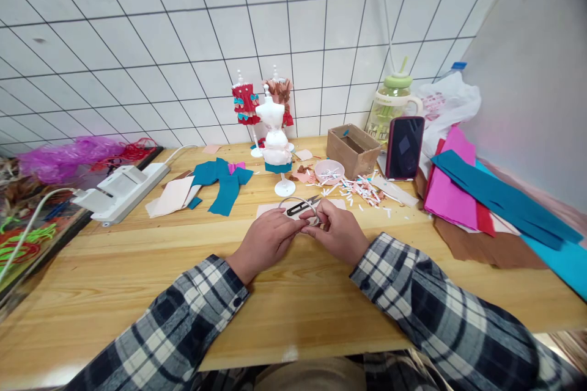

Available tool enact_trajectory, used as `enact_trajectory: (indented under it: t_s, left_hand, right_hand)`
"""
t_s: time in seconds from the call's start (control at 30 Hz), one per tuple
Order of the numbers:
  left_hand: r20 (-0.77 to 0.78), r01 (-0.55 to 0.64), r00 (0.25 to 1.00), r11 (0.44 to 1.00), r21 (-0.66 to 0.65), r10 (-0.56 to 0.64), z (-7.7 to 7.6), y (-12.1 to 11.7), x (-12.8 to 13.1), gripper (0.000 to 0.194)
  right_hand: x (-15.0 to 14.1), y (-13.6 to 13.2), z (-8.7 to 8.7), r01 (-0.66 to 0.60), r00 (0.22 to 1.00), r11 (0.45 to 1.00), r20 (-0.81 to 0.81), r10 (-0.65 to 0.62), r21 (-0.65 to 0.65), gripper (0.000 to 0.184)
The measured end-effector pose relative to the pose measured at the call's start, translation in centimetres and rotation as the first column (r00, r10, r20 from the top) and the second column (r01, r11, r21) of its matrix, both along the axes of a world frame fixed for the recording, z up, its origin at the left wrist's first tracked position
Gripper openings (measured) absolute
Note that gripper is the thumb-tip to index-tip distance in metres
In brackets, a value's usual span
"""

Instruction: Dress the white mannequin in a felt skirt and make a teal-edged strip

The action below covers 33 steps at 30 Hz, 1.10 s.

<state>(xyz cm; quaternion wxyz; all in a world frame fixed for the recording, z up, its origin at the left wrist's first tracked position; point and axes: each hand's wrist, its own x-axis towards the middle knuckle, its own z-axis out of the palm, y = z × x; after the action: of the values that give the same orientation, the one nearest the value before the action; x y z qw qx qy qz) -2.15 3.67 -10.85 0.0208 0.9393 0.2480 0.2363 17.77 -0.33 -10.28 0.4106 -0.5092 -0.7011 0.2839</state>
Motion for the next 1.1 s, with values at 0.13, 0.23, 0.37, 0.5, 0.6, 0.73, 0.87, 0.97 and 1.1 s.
enact_trajectory:
  t_s: [0.13,0.23,0.37,0.5,0.6,0.73,0.87,0.97,1.1]
  left_hand:
    - [-0.018,-0.055,0.998,0.998,0.024,0.055,0.2,-0.2,0.2,0.026]
    - [-0.045,-0.121,0.991,0.992,0.038,0.122,0.4,-0.3,0.2,0.026]
    - [-0.047,-0.127,0.99,0.991,0.042,0.129,0.5,-0.3,0.2,0.025]
    - [-0.027,-0.17,0.985,0.985,0.037,0.171,0.7,-0.2,0.0,0.026]
    - [-0.005,-0.197,0.98,0.98,0.037,0.197,1.0,0.2,-0.4,0.025]
    - [0.046,-0.217,0.976,0.975,0.049,0.215,1.3,0.6,-1.1,0.023]
    - [0.071,-0.262,0.964,0.963,0.062,0.257,1.5,0.9,-1.5,0.023]
    - [0.085,-0.327,0.942,0.945,0.022,0.324,1.6,1.1,-1.7,0.024]
    - [0.17,-0.4,0.889,0.902,-0.161,0.425,1.5,1.2,-1.7,0.027]
  right_hand:
    - [0.1,0.2,-0.1,0.086,0.996,0.996,-0.007,-0.086,0.019,0.025]
    - [0.3,0.4,-0.1,0.152,0.986,0.986,-0.072,-0.147,0.072,0.04]
    - [0.6,0.6,0.1,0.148,0.989,0.976,-0.032,-0.145,0.161,0.024]
    - [0.8,0.5,0.3,0.174,0.985,0.958,-0.025,-0.173,0.23,0.007]
    - [1.0,0.5,0.3,0.187,0.982,0.951,-0.029,-0.186,0.247,0.008]
    - [1.2,0.8,0.3,0.232,0.972,0.936,-0.019,-0.236,0.266,0.01]
    - [1.4,0.9,0.3,0.25,0.968,0.927,-0.05,-0.246,0.281,0.009]
    - [1.3,0.7,0.2,0.22,0.975,0.934,-0.041,-0.218,0.282,0.008]
    - [0.7,0.2,0.2,0.157,0.985,0.927,0.013,-0.171,0.342,0.008]
